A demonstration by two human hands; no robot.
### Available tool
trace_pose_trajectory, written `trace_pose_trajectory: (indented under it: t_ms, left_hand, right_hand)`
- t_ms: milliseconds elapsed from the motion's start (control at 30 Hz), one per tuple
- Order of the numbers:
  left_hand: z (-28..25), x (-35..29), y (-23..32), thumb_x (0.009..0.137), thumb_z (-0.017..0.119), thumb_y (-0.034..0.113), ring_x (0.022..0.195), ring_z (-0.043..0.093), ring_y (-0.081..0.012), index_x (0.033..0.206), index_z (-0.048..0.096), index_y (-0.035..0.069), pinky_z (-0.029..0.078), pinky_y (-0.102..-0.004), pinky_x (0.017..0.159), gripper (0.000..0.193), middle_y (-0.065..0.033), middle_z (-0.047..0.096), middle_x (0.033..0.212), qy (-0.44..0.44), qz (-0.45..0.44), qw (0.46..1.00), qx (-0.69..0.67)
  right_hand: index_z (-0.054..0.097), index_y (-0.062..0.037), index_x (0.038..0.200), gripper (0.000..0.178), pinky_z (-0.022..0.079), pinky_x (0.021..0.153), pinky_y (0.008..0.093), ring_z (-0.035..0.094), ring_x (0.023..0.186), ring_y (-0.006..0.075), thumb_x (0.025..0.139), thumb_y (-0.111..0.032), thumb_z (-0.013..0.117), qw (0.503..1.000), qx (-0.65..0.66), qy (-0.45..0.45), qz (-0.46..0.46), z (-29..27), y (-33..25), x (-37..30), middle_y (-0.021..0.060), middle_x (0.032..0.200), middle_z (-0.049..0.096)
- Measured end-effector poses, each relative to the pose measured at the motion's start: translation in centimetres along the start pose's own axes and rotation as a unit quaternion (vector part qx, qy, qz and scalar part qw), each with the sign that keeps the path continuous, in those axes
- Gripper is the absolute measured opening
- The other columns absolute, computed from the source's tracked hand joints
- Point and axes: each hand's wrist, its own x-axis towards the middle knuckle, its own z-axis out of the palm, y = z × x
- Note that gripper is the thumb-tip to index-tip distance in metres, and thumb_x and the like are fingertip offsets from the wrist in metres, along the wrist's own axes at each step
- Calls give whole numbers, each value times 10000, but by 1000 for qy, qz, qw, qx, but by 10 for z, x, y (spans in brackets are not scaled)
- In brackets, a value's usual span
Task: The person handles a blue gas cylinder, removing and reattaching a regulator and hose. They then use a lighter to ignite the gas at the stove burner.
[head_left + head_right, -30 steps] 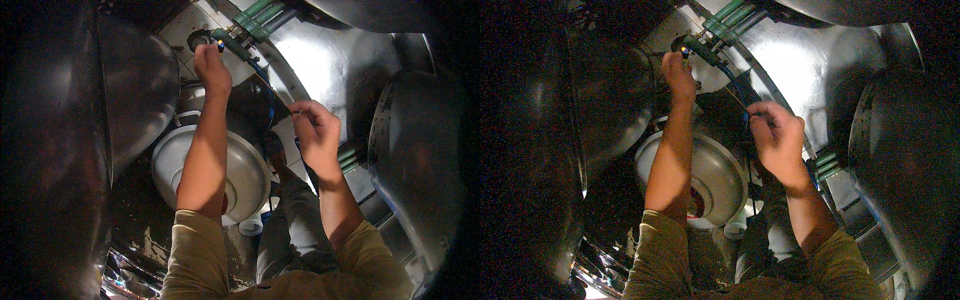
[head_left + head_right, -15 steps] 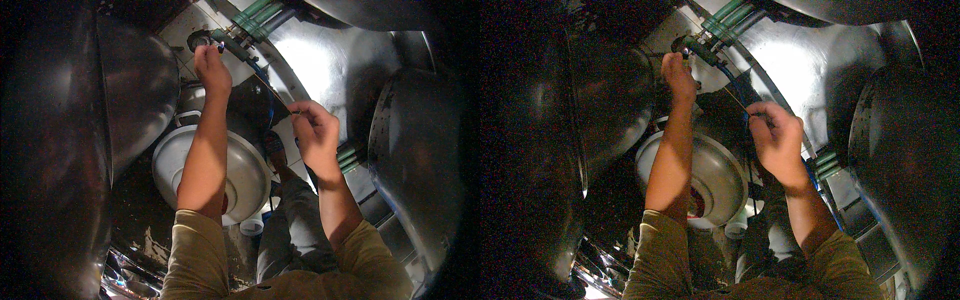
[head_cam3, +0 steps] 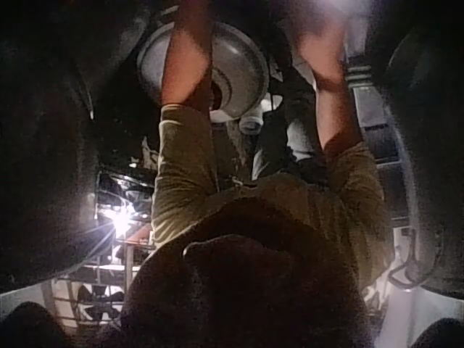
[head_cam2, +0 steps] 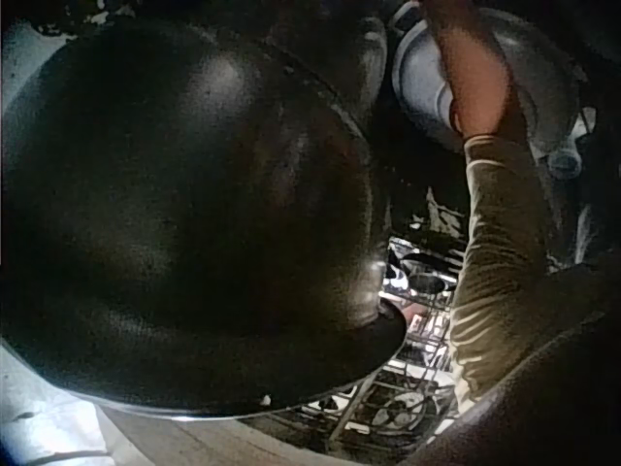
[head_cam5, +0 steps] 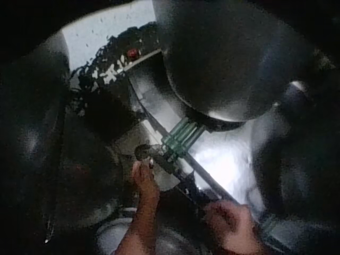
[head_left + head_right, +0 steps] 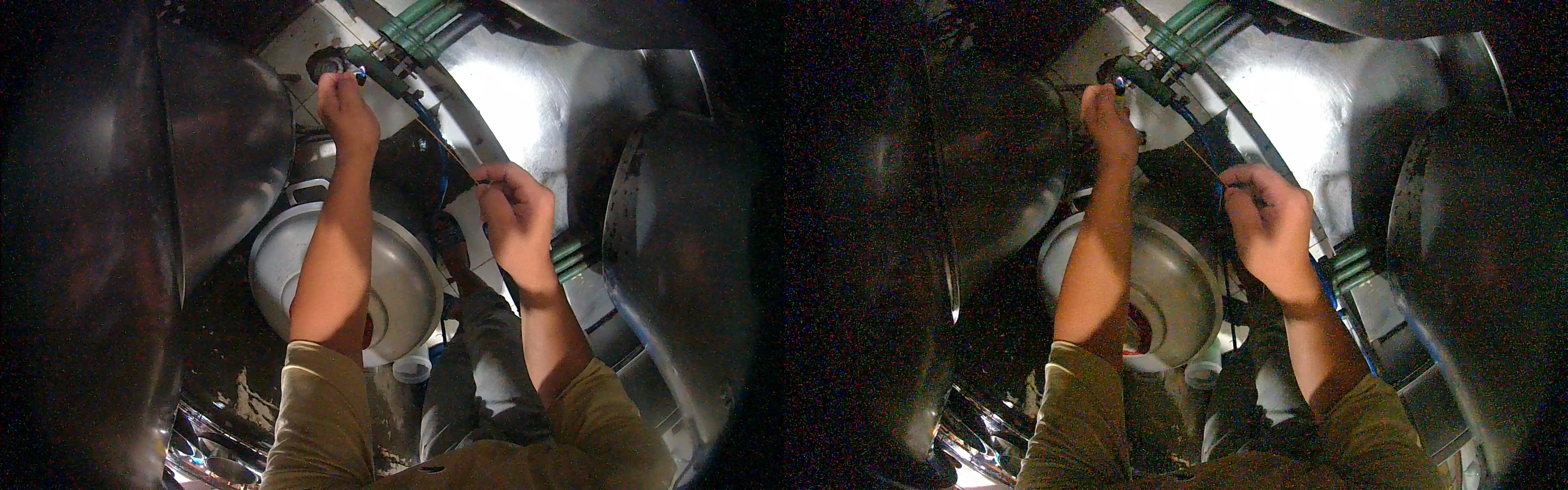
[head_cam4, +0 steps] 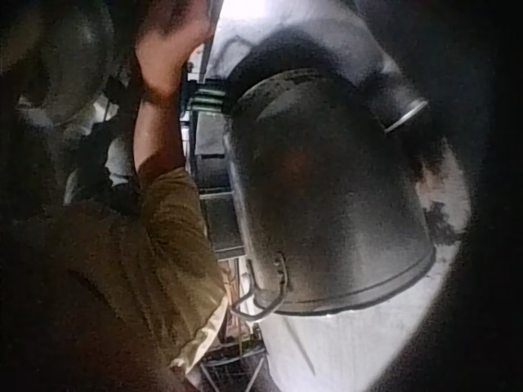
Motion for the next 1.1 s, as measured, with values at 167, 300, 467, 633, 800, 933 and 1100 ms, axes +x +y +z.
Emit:
trace_pose_trajectory:
  t_ms: [167, 300, 467, 633, 800, 933, 1100]
  left_hand:
    - [0, 1, 1, 928, 509, 194, 728, 528, -230, 847, 547, 0, 413, -366, 682, 214, -125, 553, 758, -19, -119, 991, -60]
    - [-1, 1, 0, 928, 513, 182, 722, 518, -216, 847, 547, 4, 410, -358, 677, 198, -116, 552, 759, -3, -59, 998, -32]
    - [2, -1, 1, 927, 517, 178, 724, 510, -205, 850, 544, 6, 406, -354, 677, 190, -106, 549, 760, 5, -29, 999, -21]
    - [1, 0, -3, 928, 516, 182, 719, 499, -199, 841, 534, 5, 402, -354, 673, 197, -102, 535, 750, 0, -10, 1000, -19]
    - [-1, 0, -2, 925, 513, 187, 708, 494, -197, 832, 529, 2, 398, -358, 667, 208, -97, 524, 735, -8, -16, 1000, -18]
    - [-1, 2, 1, 917, 515, 184, 704, 497, -193, 830, 535, 3, 397, -354, 663, 202, -94, 532, 733, -17, -106, 991, -77]
    - [-1, 2, 4, 909, 521, 182, 698, 498, -192, 829, 544, 6, 398, -351, 662, 194, -91, 538, 730, -8, -29, 999, -23]
  right_hand:
    - [662, 15, 939, 138, 383, 515, 250, 478, 587, 63, 840, -9, 569, 1000, -8, -2, 7, -1, 1, 0, 27, 624, 563]
    - [663, 13, 938, 138, 392, 521, 252, 486, 588, 66, 835, -9, 573, 1000, -14, -3, 10, -1, 0, 0, 38, 625, 570]
    - [664, 14, 938, 144, 421, 544, 257, 516, 603, 77, 828, -2, 573, 1000, -17, 4, -12, -1, 2, -1, 54, 648, 602]
    - [664, 16, 937, 146, 427, 551, 257, 524, 614, 79, 827, 4, 569, 1000, -9, 5, 1, 0, -1, -1, 60, 663, 613]
    - [663, 20, 937, 145, 420, 545, 251, 518, 611, 74, 832, 3, 565, 1000, 3, 3, -2, 0, 4, -2, 49, 657, 605]
    - [661, 23, 936, 141, 414, 546, 244, 512, 617, 65, 836, 5, 564, 1000, 10, 2, 8, 0, 3, -2, 38, 660, 601]
    - [660, 26, 933, 135, 398, 530, 242, 497, 609, 58, 843, 4, 561, 1000, 21, 2, 11, 0, 0, -3, 24, 651, 587]
